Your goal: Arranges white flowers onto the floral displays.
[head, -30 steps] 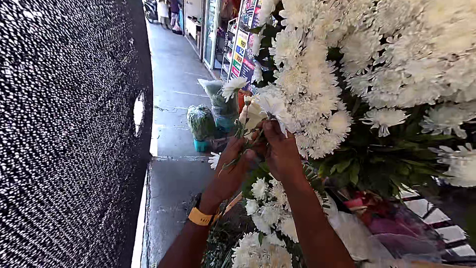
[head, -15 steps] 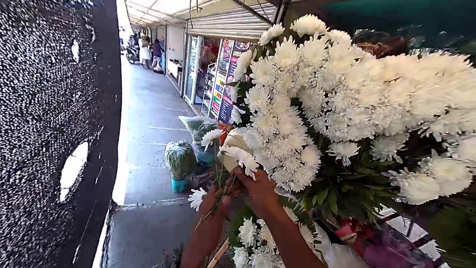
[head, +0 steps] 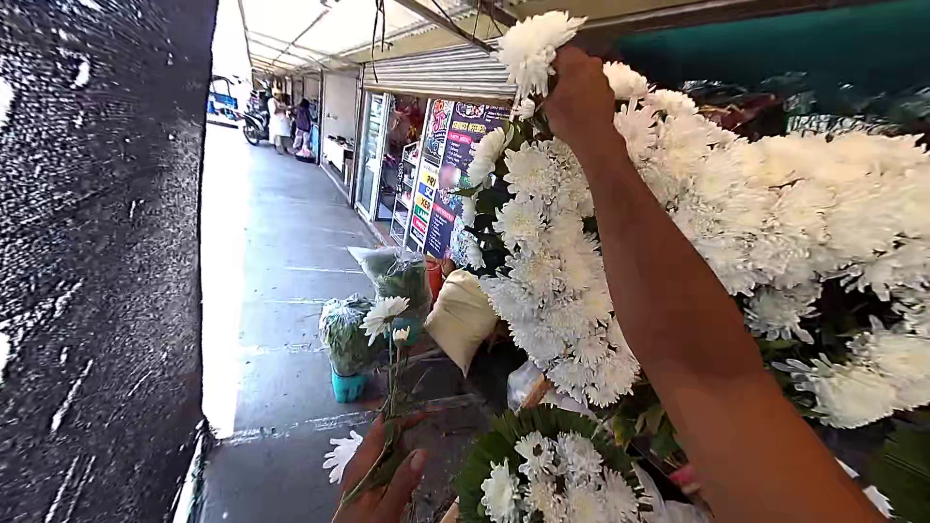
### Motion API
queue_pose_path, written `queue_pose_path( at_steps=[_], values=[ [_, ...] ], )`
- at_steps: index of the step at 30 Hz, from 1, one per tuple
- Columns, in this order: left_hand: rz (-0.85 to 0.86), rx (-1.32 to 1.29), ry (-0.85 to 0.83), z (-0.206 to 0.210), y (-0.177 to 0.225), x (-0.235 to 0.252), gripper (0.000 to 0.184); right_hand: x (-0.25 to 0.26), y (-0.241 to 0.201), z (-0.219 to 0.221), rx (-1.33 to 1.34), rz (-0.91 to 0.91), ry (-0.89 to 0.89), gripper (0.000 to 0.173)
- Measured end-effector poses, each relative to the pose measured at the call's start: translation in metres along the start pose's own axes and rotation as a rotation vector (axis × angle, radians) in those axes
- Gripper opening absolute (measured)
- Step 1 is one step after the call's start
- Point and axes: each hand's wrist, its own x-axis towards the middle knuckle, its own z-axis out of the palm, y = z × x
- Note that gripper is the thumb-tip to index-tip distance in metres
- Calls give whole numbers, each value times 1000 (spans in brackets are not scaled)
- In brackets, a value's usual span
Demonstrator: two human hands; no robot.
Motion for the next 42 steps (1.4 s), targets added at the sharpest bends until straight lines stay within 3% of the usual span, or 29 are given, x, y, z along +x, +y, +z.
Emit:
queue_pose_path(
  at_steps=[3,6,11,19,30,34,37,39,41,42],
  values=[
    [14,2,16,-8,-1,-2,53,16,-7,22,-228,34,-268,33],
    [5,14,23,-16,0,-5,52,13,-5,37,-329,81,-380,33],
    [-3,-18,18,-20,-5,-7,49,29,-3,42,-263,59,-391,42],
    [-51,-81,15,-20,-9,-12,48,16,-19,43,-310,79,-311,31],
    [-46,-63,53,-24,-3,-18,42,12,-16,57,-401,154,-361,40],
    [-56,-42,68,-32,-1,-21,37,12,-20,41,-350,146,-359,45],
    [-66,-27,97,-33,-2,-17,32,-41,-16,7,-123,-17,-36,38],
    [-79,-24,111,-28,-3,-15,31,-134,-18,-4,270,-89,94,32],
    [-92,-8,111,-21,-3,-12,31,-255,-18,16,786,-35,-69,26],
    [-92,2,100,-17,-2,-10,31,-311,-13,42,1013,76,-225,24]
  ],
)
